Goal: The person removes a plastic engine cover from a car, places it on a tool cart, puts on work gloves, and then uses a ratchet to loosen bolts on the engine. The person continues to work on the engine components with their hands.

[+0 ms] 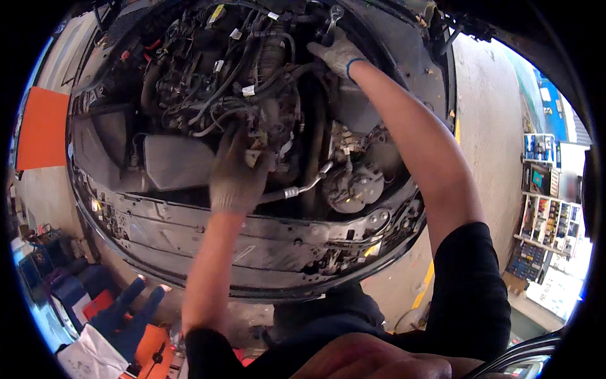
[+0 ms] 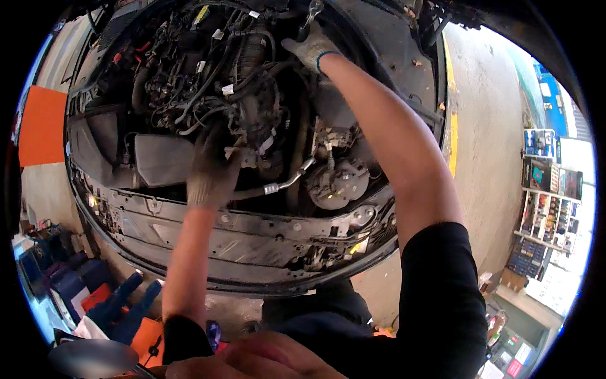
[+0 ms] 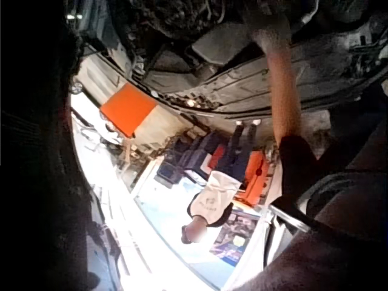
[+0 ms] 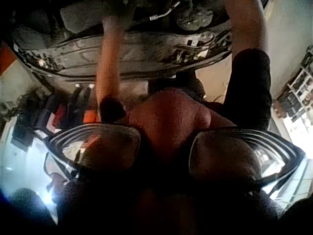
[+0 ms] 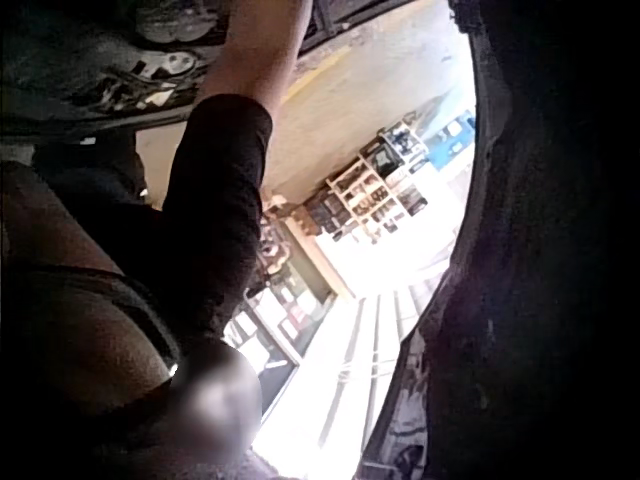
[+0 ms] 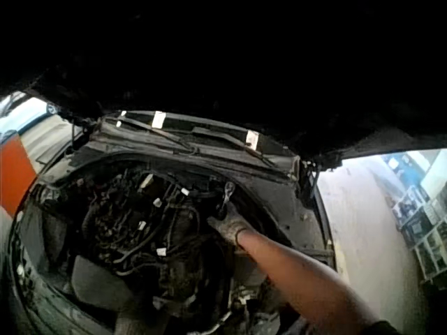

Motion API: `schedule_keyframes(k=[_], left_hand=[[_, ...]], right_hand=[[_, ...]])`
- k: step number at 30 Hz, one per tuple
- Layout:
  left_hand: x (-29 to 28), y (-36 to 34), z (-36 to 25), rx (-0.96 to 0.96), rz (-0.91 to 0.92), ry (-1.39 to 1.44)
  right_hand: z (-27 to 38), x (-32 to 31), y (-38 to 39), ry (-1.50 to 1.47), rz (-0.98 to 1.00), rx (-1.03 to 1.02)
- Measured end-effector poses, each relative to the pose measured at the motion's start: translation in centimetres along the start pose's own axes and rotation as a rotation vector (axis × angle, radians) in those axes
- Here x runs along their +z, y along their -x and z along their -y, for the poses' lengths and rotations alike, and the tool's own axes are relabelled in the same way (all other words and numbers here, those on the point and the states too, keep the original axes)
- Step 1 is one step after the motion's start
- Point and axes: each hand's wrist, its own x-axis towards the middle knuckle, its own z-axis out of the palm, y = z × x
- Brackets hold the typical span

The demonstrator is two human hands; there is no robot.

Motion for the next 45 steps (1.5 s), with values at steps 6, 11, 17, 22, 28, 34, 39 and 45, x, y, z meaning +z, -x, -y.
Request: schedule_keyframes(k=[6, 11, 17, 22, 28, 34, 39, 45], left_hand=[[8.3, -19.9, -6.6, 0.033, 0.013, -0.215], [8.7, -25.6, -7.0, -0.042, 0.014, -0.523], [5.0, -31.3, -6.9, 0.063, 0.022, -0.893], [6.0, -38.7, -10.0, 0.147, -0.074, -1.47], [5.0, -44.3, -9.6, 0.055, 0.374, -1.164], [3.6, -42.9, -9.0, 0.095, 0.299, -0.909], [3.2, -40.5, -10.4, 0.086, 0.262, -0.833], [3.7, -33.5, -12.4, -0.098, 0.22, -0.796]], right_hand=[[1.5, -3.0, 0.1, -0.154, 0.186, -0.258], [2.1, -5.2, -7.7, 0.708, 0.043, -0.371], [2.8, -4.8, -13.2, 0.654, 0.241, -0.358], [0.0, -4.6, -16.1, 0.396, 0.071, -0.341], [0.8, -4.1, -17.4, 0.514, 0.16, -0.274], [0.3, -3.7, -17.4, 0.58, 0.086, -0.459], [0.0, -4.1, -17.2, 0.575, 0.103, -0.364], [1.8, -4.8, -16.5, 0.627, 0.307, -0.512]])
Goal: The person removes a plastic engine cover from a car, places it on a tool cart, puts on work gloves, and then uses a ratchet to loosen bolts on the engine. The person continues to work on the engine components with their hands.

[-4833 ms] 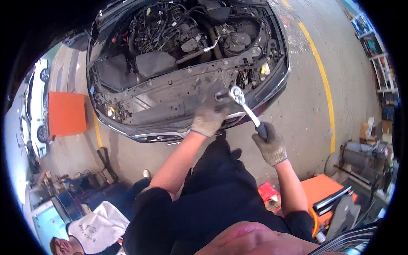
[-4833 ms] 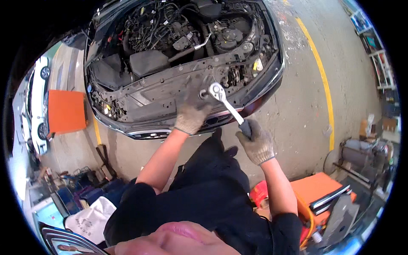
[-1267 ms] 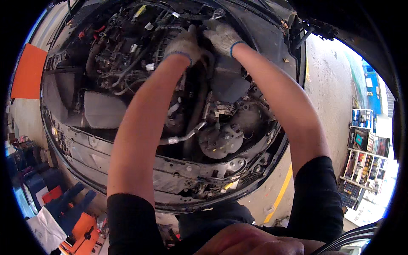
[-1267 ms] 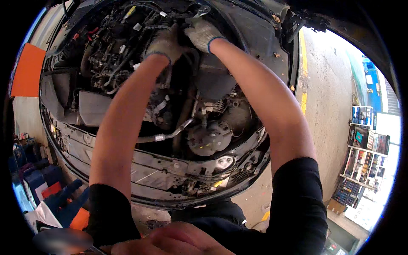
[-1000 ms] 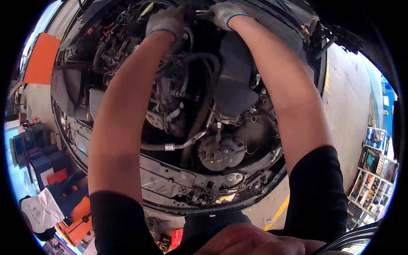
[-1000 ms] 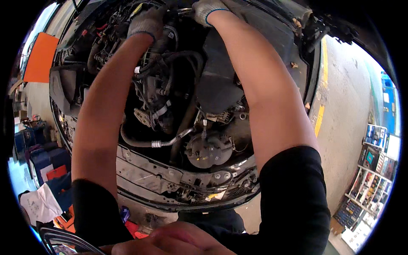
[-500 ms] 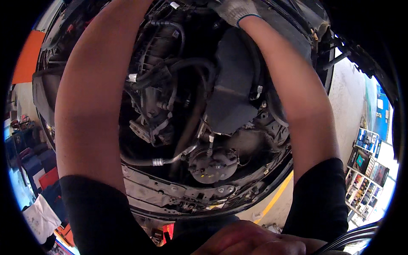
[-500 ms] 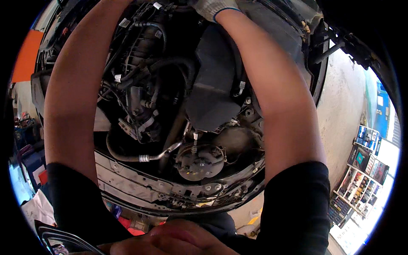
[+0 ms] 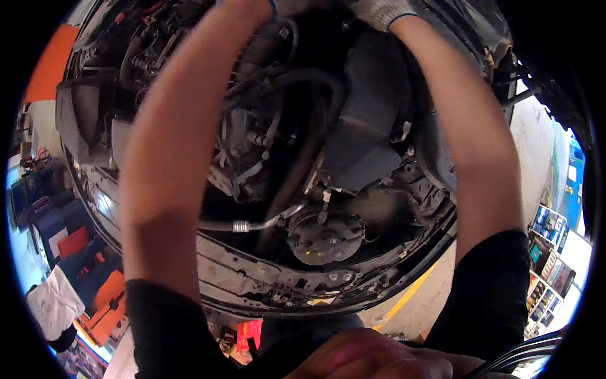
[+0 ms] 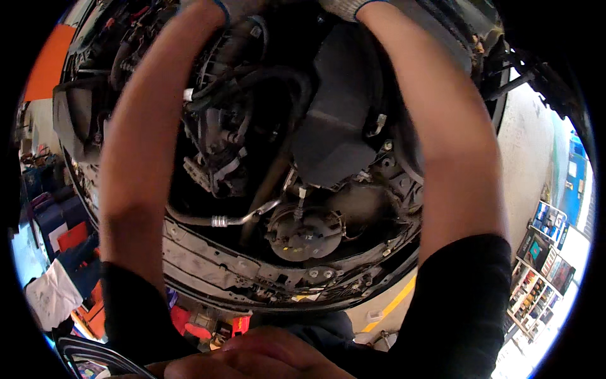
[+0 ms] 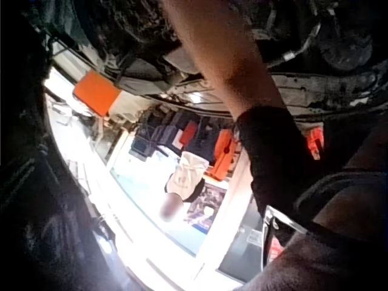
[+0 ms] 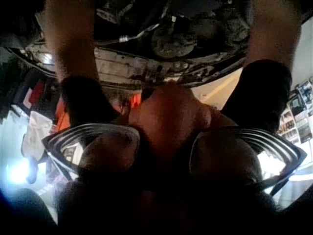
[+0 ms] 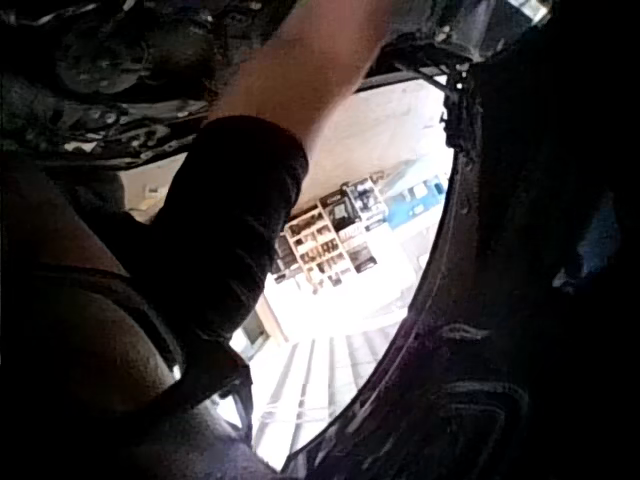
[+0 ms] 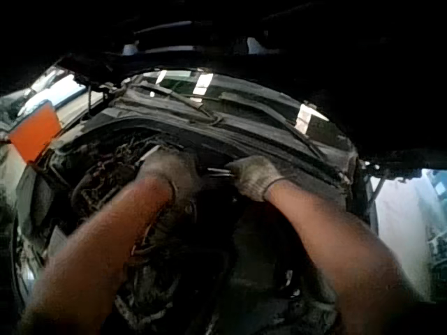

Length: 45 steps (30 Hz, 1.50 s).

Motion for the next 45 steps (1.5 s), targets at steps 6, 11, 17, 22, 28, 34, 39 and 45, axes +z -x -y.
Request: schedule_keyframes(k=[6, 11, 17, 22, 28, 34, 39, 45], left_hand=[[7.2, 6.1, -5.5, 0.006, -0.353, 0.072], [4.4, 5.7, -5.3, -0.002, -0.019, 0.176], [1.4, -9.0, 3.6, -0.051, -0.282, -0.275], [2.3, -7.9, 2.7, 0.181, -0.619, -0.215], [-2.1, -6.4, 0.7, 0.102, -0.138, -0.059], [-1.8, 2.9, 1.2, 0.125, 0.046, -0.142], [4.7, 11.6, -4.8, 0.098, 0.038, 0.216], [5.3, 1.9, -1.5, 0.238, -0.285, -0.066]], right_hand=[[-2.0, 1.7, 2.0, 0.083, -0.216, -0.265], [-3.9, 3.6, 1.2, 0.007, -0.211, -0.158], [1.8, 0.7, -1.7, -0.056, -0.114, 0.426], [0.4, 1.2, -0.3, -0.1, -0.183, 0.397], [-0.3, 1.7, -0.6, 0.002, -0.199, 0.291], [-3.9, 4.6, -1.7, 0.146, -0.165, -0.105], [-3.6, 1.6, 0.7, 0.431, 0.007, -0.481], [1.0, -0.7, 1.1, 0.407, 0.105, -0.032]])
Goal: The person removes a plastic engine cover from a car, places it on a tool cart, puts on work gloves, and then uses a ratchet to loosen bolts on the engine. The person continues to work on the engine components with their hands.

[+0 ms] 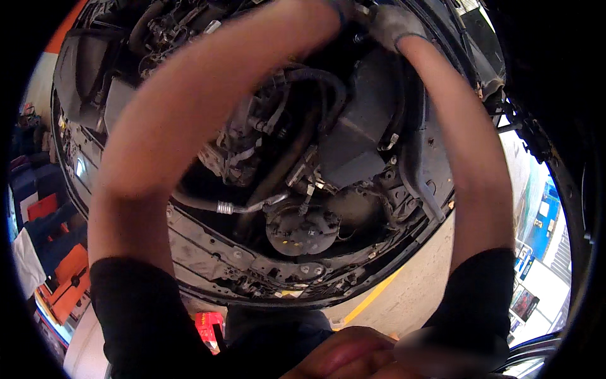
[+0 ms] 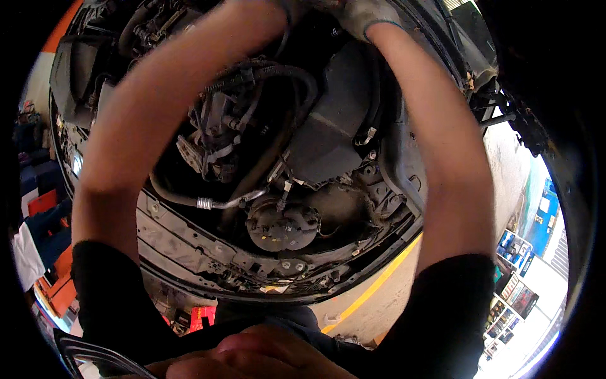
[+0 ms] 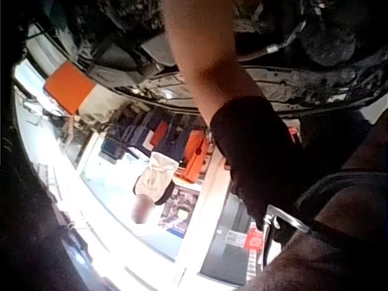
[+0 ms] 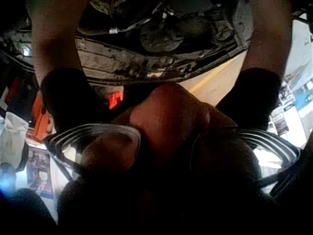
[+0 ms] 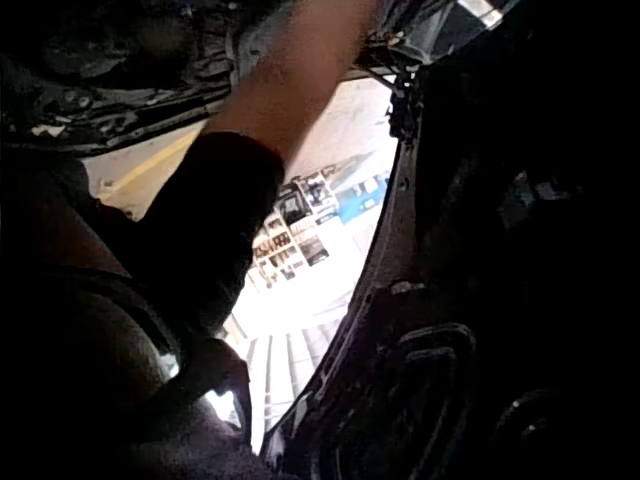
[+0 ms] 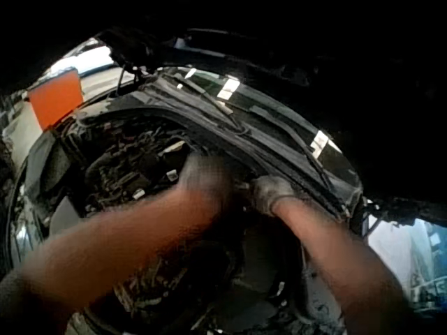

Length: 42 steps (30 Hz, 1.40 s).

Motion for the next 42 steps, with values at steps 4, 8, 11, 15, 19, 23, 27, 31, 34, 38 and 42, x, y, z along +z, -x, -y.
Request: schedule_keyframes(k=[4, 8, 11, 15, 19, 23, 27, 31, 34, 38, 42], left_hand=[[-2.8, -8.9, 7.2, 0.06, -0.074, -0.252], [-2.4, -9.3, 5.4, -0.065, -0.087, -0.1], [-5.9, -5.2, 4.5, -0.097, 0.16, -0.164], [-5.7, -0.8, 1.3, 0.036, 0.114, 0.023], [-4.2, 3.2, -2.1, 0.011, 0.387, 0.275], [-2.3, -2.0, -0.6, -0.017, 0.491, 0.03], [-2.5, -9.4, 5.1, -0.201, 0.306, -0.006], [3.4, -13.3, 4.4, -0.144, -0.292, -0.137], [-1.0, -7.9, 4.3, -0.088, 0.063, -0.246], [-5.3, -1.0, -1.5, -0.004, 0.411, 0.025], [-2.4, 0.7, -3.9, -0.152, 0.4, 0.261]], right_hand=[[1.0, -1.5, -2.8, -0.516, 0.024, 0.569], [-0.9, 3.1, -5.0, -0.295, 0.014, 0.397], [0.6, 0.7, -1.7, -0.41, -0.133, 0.304], [-1.8, 2.0, -0.4, 0.148, 0.166, -0.025], [-2.1, 1.1, -1.6, 0.112, 0.144, -0.325], [-1.7, 1.5, -0.7, -0.084, 0.108, -0.095], [-0.2, 0.3, -1.8, -0.411, -0.067, 0.477], [-2.3, 3.4, -5.9, -0.022, 0.147, 0.213], [0.4, 1.9, -2.3, -0.281, -0.166, 0.154], [-4.3, 6.6, -1.5, -0.025, -0.013, 0.008], [-4.4, 6.6, -2.7, 0.243, 0.047, -0.221]])
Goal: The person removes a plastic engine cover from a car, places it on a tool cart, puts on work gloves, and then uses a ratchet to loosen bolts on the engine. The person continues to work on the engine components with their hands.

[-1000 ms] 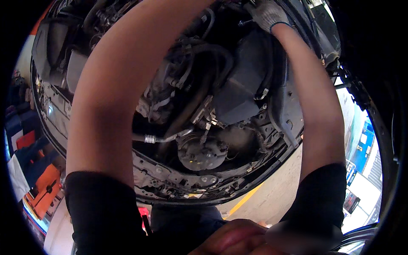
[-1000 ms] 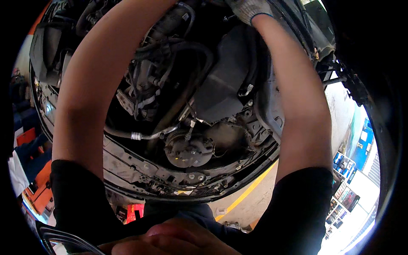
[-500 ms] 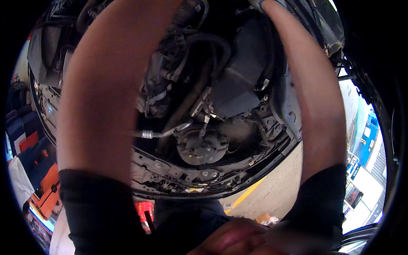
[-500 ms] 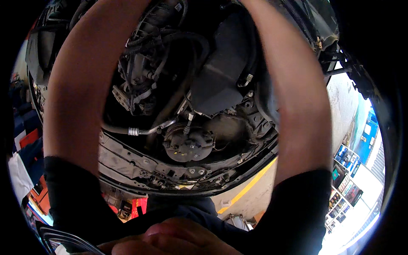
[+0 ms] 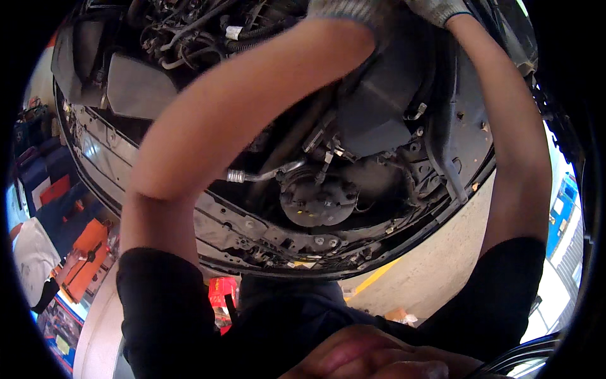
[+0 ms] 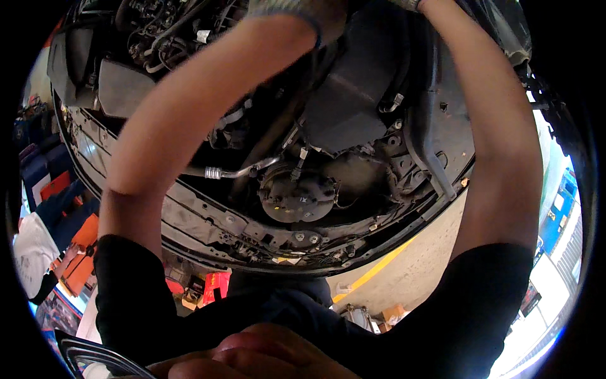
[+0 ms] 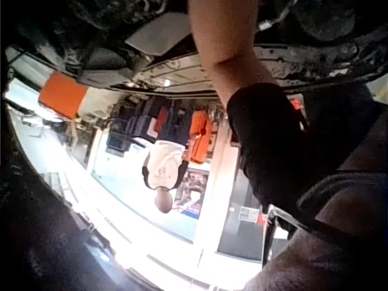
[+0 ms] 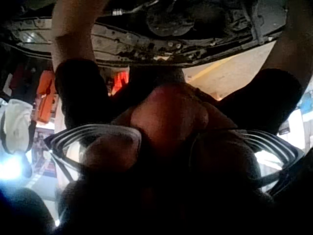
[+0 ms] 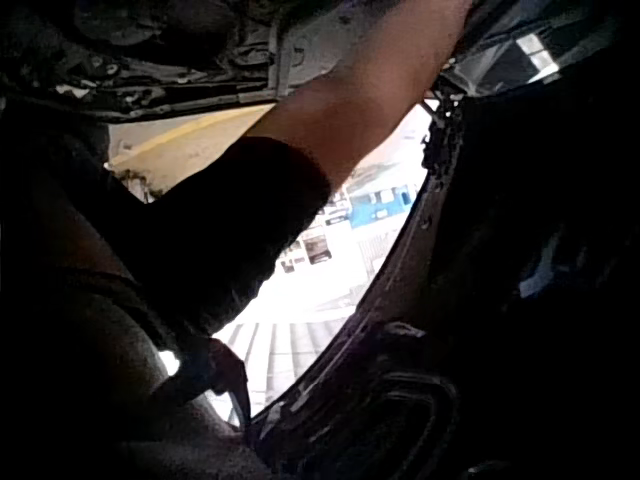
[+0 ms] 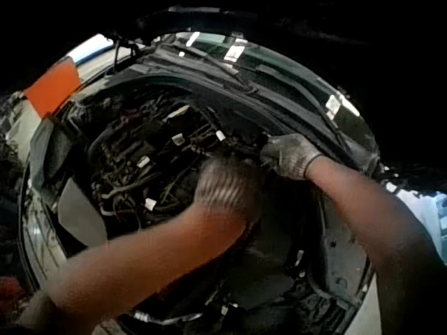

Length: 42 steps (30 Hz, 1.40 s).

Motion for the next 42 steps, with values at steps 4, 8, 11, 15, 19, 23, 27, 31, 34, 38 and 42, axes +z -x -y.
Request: schedule_keyframes(k=[4, 8, 11, 15, 19, 23, 27, 31, 34, 38, 42], left_hand=[[-1.4, -4.4, 5.5, 0.034, -0.289, -0.266], [-0.3, -14.1, 6.2, 0.003, -0.669, -0.35], [-2.4, -10.5, 4.9, -0.019, -0.727, -0.386], [-3.8, -4.7, 4.8, -0.058, -0.312, -0.329], [4.0, 2.1, -0.9, 0.033, -0.322, -0.077], [-1.5, 0.8, 1.9, -0.027, -0.205, -0.046], [-6.3, 0.6, 8.9, -0.25, -0.302, -0.074], [-0.7, 6.3, 13.0, -0.162, -0.736, 0.284], [11.5, 19.7, 20.7, -0.286, -1.073, 0.08], [24.1, 31.2, 28.8, -1.037, -0.8, 0.18], [34.1, 35.6, 32.1, -1.157, -0.695, 0.238]], right_hand=[[2.8, -3.5, -1.3, -0.123, -0.061, 0.229], [1.6, -5.5, -2.7, -0.591, 0.074, 0.694], [1.7, -5.5, -1.5, -0.398, -0.015, 0.593], [2.9, -4.9, -0.5, -0.089, -0.047, 0.207], [0.7, -1.9, 1.5, -0.219, 0.015, 0.317], [1.6, -4.0, 0.5, -0.325, 0.01, 0.249], [3.2, -7.5, -1.6, -0.517, 0.099, 0.44], [-2.4, -0.4, -3.3, -0.488, -0.05, 0.691], [-2.2, 0.1, -5.7, -0.476, -0.147, 0.703], [1.0, -1.6, -6.1, -0.379, -0.186, 0.524], [0.0, -1.0, -3.9, -0.246, -0.245, 0.425]])
